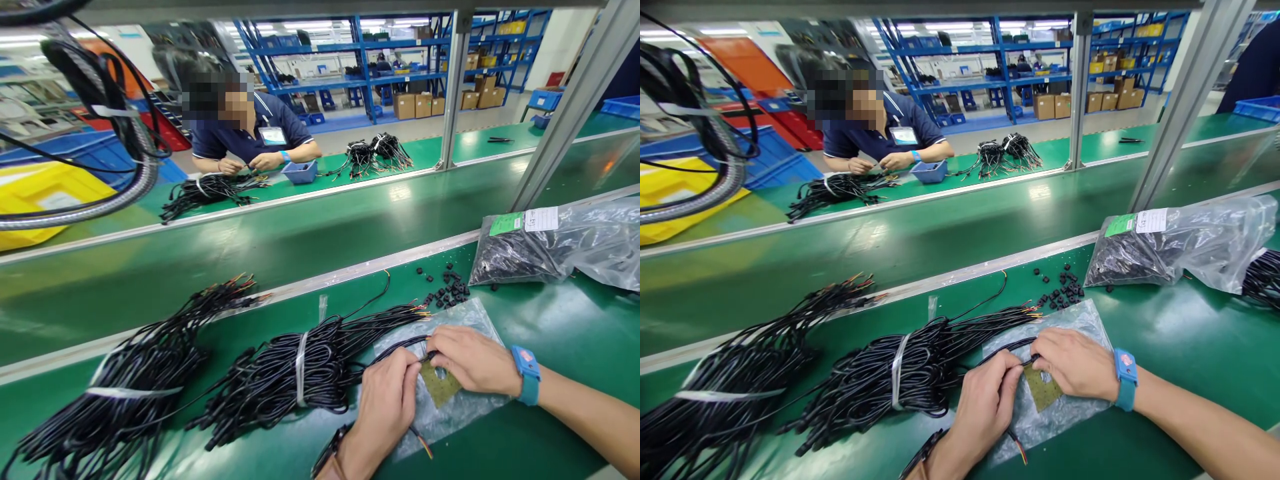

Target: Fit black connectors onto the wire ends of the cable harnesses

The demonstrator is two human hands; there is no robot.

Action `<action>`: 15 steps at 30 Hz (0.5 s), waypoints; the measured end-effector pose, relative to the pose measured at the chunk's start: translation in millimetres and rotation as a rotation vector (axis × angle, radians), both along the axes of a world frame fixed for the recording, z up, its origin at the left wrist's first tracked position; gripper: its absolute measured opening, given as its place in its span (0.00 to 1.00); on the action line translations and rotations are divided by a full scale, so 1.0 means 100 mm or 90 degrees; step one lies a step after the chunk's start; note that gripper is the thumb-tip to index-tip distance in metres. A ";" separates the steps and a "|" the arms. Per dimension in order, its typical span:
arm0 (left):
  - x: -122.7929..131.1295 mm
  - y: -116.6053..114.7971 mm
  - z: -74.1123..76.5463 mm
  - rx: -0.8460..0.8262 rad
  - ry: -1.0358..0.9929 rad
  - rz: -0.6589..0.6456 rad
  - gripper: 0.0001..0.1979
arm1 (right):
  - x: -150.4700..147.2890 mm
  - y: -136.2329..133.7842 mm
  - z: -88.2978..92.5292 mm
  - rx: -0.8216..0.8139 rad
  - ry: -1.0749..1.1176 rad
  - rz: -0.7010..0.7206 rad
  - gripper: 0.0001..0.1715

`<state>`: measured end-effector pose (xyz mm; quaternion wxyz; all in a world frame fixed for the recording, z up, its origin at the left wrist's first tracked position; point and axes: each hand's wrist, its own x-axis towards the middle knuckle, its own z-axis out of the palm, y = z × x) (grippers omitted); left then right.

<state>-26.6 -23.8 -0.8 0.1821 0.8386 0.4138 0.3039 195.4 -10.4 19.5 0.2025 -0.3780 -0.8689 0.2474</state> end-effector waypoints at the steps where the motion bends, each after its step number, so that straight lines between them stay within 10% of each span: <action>1: 0.00 0.00 0.00 -0.001 0.002 -0.003 0.08 | 0.00 0.00 0.00 0.002 -0.011 0.007 0.08; 15: 0.01 -0.01 0.01 -0.010 0.069 0.000 0.11 | -0.03 -0.02 -0.04 -0.006 -0.029 -0.008 0.08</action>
